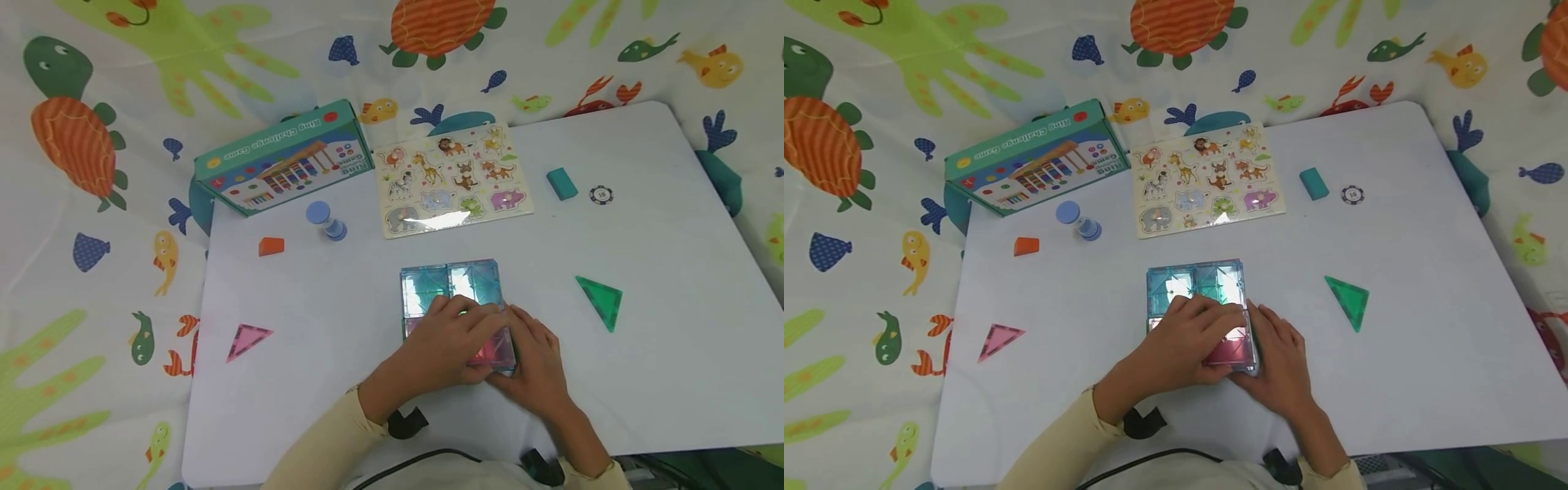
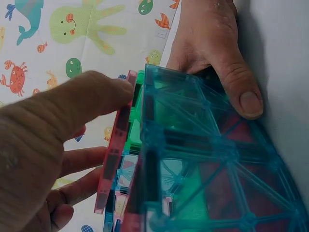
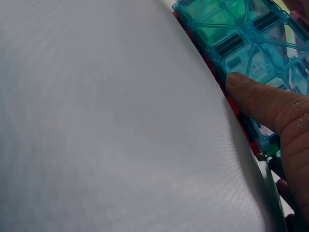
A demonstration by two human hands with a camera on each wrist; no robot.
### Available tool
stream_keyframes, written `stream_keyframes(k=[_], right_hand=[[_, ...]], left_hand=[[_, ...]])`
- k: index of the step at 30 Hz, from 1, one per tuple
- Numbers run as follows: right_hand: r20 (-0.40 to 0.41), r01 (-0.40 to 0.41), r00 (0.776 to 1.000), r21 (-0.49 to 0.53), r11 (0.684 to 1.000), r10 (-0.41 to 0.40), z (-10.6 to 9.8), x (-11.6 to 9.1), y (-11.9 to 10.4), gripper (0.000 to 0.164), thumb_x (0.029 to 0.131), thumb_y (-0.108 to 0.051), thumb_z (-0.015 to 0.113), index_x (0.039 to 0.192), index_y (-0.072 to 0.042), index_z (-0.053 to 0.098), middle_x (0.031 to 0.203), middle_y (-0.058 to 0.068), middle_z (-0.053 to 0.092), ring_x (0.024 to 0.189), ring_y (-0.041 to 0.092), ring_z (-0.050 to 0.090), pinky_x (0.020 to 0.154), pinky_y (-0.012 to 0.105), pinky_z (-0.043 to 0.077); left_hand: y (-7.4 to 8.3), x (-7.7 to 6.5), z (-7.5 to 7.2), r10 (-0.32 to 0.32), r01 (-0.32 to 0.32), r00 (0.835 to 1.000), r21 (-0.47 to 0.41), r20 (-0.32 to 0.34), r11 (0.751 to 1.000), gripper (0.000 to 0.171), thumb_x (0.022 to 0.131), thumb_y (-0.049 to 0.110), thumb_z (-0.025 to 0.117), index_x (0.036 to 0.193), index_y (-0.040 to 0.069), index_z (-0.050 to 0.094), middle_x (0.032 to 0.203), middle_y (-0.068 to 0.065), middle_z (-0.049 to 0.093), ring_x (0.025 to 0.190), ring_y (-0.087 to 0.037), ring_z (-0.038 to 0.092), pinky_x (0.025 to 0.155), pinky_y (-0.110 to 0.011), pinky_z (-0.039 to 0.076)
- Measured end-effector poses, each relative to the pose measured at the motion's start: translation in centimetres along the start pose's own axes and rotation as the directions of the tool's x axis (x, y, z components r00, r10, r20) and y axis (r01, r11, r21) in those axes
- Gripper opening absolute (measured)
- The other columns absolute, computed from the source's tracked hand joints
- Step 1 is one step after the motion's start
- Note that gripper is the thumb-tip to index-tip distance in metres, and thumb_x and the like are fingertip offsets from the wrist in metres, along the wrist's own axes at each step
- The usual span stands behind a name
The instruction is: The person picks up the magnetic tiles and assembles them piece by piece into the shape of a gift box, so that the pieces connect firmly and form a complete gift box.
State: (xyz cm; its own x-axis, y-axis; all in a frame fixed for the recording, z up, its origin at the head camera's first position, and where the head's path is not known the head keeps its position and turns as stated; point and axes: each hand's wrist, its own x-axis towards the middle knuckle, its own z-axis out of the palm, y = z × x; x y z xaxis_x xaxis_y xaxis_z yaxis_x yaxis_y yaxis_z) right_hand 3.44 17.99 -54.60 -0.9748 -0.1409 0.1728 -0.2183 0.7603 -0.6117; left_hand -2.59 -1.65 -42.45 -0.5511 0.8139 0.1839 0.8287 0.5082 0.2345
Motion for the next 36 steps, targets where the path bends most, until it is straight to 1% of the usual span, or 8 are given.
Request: stream_keyframes(k=[10,15,20,24,27,29,33,36], right_hand=[[0.012,-0.012,1.000,0.003,1.000,0.012,-0.2,0.2,-0.1,0.112,0.057,-0.047,0.085,0.150,-0.024,0.026,0.146,0.000,0.041,0.138,0.025,0.028,0.098,0.055,0.023],[0.014,-0.008,1.000,-0.004,1.000,0.008,-0.1,0.1,0.0,0.113,0.057,-0.047,0.085,0.150,-0.024,0.026,0.146,0.000,0.041,0.138,0.024,0.028,0.098,0.054,0.023],[0.010,-0.010,1.000,-0.001,1.000,0.010,0.0,0.1,-0.2,0.116,0.054,-0.049,0.087,0.149,-0.022,0.027,0.146,0.003,0.041,0.137,0.026,0.029,0.097,0.053,0.024],[0.007,-0.012,1.000,0.004,1.000,0.012,-0.1,0.2,-0.4,0.117,0.052,-0.051,0.087,0.149,-0.022,0.028,0.146,0.004,0.041,0.136,0.026,0.029,0.098,0.052,0.024],[0.007,-0.015,1.000,0.010,1.000,0.015,-0.1,0.2,-0.5,0.117,0.052,-0.051,0.087,0.149,-0.022,0.028,0.146,0.004,0.041,0.136,0.026,0.029,0.098,0.052,0.024],[0.007,-0.016,1.000,0.013,1.000,0.016,-0.1,0.2,-0.5,0.117,0.052,-0.051,0.087,0.149,-0.022,0.028,0.147,0.004,0.040,0.136,0.027,0.028,0.098,0.052,0.024],[0.004,-0.012,1.000,0.011,1.000,0.012,-0.1,0.3,-0.4,0.119,0.051,-0.050,0.088,0.149,-0.022,0.028,0.147,0.004,0.040,0.136,0.027,0.029,0.097,0.053,0.024],[-0.001,-0.008,1.000,0.008,1.000,0.008,0.0,0.3,-0.3,0.119,0.050,-0.050,0.088,0.149,-0.022,0.027,0.146,0.005,0.041,0.136,0.027,0.029,0.097,0.053,0.024]], left_hand=[[0.2,-0.4,0.9,0.022,-0.023,0.998,-0.012,-0.059,1.000,0.057,0.078,0.036,0.072,0.127,0.017,0.051,0.128,0.003,0.057,0.112,-0.015,0.054,0.087,-0.033,0.042],[0.1,-0.6,0.9,0.001,-0.001,0.999,-0.006,-0.033,1.000,0.062,0.078,0.041,0.071,0.131,0.018,0.049,0.130,0.004,0.055,0.116,-0.015,0.050,0.089,-0.033,0.041],[-1.0,-1.8,0.3,-0.115,0.111,0.990,-0.059,-0.081,0.992,0.066,0.078,0.050,0.070,0.133,0.020,0.049,0.136,0.005,0.050,0.122,-0.015,0.044,0.092,-0.035,0.037],[-2.5,-4.1,0.5,-0.262,0.251,0.941,-0.079,-0.215,0.965,0.060,0.078,0.048,0.071,0.127,0.019,0.053,0.139,0.002,0.047,0.126,-0.018,0.040,0.091,-0.040,0.035],[-3.3,-6.1,1.3,-0.390,0.357,0.870,-0.160,-0.302,0.920,0.055,0.079,0.042,0.071,0.125,0.018,0.054,0.142,-0.001,0.044,0.128,-0.021,0.037,0.092,-0.045,0.033],[-3.3,-7.4,2.1,-0.490,0.420,0.810,-0.265,-0.321,0.868,0.056,0.080,0.039,0.069,0.128,0.018,0.051,0.146,-0.001,0.039,0.131,-0.021,0.033,0.095,-0.049,0.030],[-2.7,-9.1,3.5,-0.660,0.468,0.704,-0.529,-0.261,0.708,0.067,0.084,0.035,0.064,0.142,0.020,0.035,0.152,-0.001,0.028,0.136,-0.022,0.027,0.101,-0.054,0.030],[-1.9,-9.2,3.8,-0.715,0.439,0.684,-0.700,-0.147,0.563,0.069,0.091,0.026,0.059,0.149,0.018,0.022,0.153,-0.002,0.025,0.136,-0.023,0.030,0.098,-0.051,0.037]])
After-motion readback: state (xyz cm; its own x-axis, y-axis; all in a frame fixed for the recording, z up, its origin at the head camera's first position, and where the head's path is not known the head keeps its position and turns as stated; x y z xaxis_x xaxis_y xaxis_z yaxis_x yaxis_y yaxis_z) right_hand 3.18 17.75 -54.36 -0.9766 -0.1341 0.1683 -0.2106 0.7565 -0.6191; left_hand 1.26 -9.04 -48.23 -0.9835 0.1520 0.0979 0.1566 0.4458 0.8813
